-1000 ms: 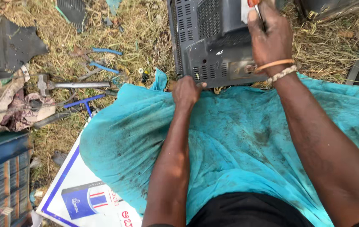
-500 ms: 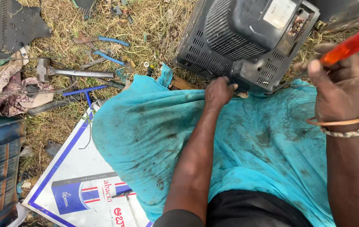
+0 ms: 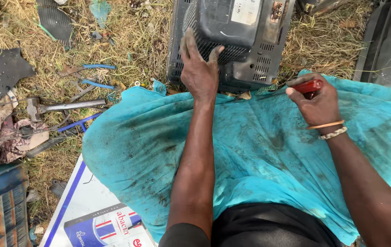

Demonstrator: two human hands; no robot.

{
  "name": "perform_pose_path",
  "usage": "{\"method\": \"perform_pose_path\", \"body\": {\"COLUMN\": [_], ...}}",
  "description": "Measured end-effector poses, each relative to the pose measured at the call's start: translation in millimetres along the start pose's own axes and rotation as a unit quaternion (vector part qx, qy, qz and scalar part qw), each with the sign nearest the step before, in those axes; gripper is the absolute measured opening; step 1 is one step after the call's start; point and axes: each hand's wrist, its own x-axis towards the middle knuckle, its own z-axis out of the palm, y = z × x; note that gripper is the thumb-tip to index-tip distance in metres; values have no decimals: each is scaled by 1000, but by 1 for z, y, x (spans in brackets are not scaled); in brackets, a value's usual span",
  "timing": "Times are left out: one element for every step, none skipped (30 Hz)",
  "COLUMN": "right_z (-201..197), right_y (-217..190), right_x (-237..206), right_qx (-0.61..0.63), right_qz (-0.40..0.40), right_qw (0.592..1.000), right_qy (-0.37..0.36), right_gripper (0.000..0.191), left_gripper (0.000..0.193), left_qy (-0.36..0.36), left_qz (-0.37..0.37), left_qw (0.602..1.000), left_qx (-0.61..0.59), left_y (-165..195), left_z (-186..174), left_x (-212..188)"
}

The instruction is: The person sits on the ground with a cloth over their lap and dismantles a CRT television using a screwdriver. They unscrew the back panel, pry off the rear cover, pull out the circuit board, and continue unscrewing components inside the opened casing.

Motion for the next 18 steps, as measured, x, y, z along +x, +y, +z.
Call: {"method": "perform_pose_path", "body": {"right_z": [4,10,13,15,18,21,23,24,25,26,27,28,29,30,31,31,32,33], "right_y": [6,12,17,23,28,32,36,40,43,45,47,48,49,48,48,47,46,45], "right_x": [0,1,2,2,3,4,4,5,6,8,9,10,11,12,13,13,13,12], "right_qx": [23,44,66,82,98,113,118,123,128,127,126,125,126,128,131,112,94,76], "right_qz": [-6,-14,-22,-16,-8,-1,5,9,12,11,11,10,8,7,6,7,9,11], "right_qw": [1000,999,997,996,995,993,992,991,990,990,990,990,990,990,989,992,994,995], "right_qy": [8,18,25,31,36,41,46,51,56,59,61,64,64,63,62,61,61,60], "right_gripper": [25,24,24,24,23,22,22,22,22,22,22,22,22,22,22,22,22,22], "left_gripper": [91,90,89,88,85,81,78,79,79,80,80,79,79,79,80,80,80,80], "left_qy": [14,-1,-16,-34,-23,-13,-2,-20,-36,-53,-47,-40,-33,-36,-37,-38,-38,-38], "left_qz": [23,53,82,108,133,158,183,160,139,117,124,130,136,134,132,130,130,130], "left_qw": [1000,998,996,993,991,987,983,987,990,992,991,991,990,990,990,991,991,991], "left_qx": [-16,-21,-24,-25,-10,4,16,13,10,8,-3,-15,-28,-23,-18,-13,-12,-10], "left_y": [4,8,11,14,17,19,21,22,23,23,24,24,25,25,25,25,25,24], "left_z": [-2,-3,-5,-6,-6,-6,-6,-6,-5,-5,-4,-3,-2,-2,-1,-1,0,1], "left_x": [3,5,7,9,10,11,12,12,11,11,10,10,10,9,10,10,10,10]}}
